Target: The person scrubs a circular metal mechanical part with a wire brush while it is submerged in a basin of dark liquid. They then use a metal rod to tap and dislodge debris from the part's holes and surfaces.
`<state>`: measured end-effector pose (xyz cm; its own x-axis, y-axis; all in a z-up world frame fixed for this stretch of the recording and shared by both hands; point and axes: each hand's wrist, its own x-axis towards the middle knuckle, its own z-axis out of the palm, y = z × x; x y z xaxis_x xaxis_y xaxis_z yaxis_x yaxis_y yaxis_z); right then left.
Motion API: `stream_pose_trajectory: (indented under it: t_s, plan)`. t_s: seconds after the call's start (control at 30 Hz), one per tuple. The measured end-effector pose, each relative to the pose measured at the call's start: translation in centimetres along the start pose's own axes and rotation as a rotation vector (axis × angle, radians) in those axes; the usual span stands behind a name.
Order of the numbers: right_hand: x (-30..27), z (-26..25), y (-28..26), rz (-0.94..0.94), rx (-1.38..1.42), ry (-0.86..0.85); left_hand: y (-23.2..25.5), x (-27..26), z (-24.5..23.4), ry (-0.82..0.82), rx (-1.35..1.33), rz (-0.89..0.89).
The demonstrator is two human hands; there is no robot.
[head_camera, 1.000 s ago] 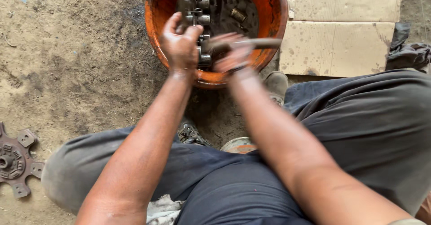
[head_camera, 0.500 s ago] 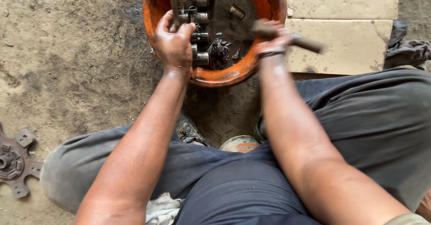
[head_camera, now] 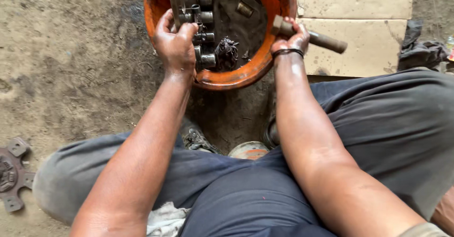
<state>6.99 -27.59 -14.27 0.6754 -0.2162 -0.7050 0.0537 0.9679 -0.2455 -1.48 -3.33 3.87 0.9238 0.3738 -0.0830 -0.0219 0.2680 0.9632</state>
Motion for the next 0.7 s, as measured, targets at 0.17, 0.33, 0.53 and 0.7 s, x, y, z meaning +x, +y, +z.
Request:
stream_pose_trajectory:
  t_s: [0.17, 0.33, 0.53, 0.7]
  plan:
    - [-6.9, -2.1, 13.6, 0.313, -0.057, -0.060, -0.4, 0.0, 0.7, 0.095, 0.148, -0.030]
    - [-7.3, -2.6, 13.5, 0.307, -0.146, -0.140, -1.1, 0.6, 1.0, -0.005, 0.040, 0.026]
    - [-1.1, -3.7, 6.0, 0.060, -0.171, 0.026, -1.5, -0.2, 1.2, 0.008, 0.070, -0.004]
    - [0.2, -3.8, 3.8, 0.098, -0.401, 0.080, -1.9, 0.1, 1.4, 0.071, 0.122, 0.028]
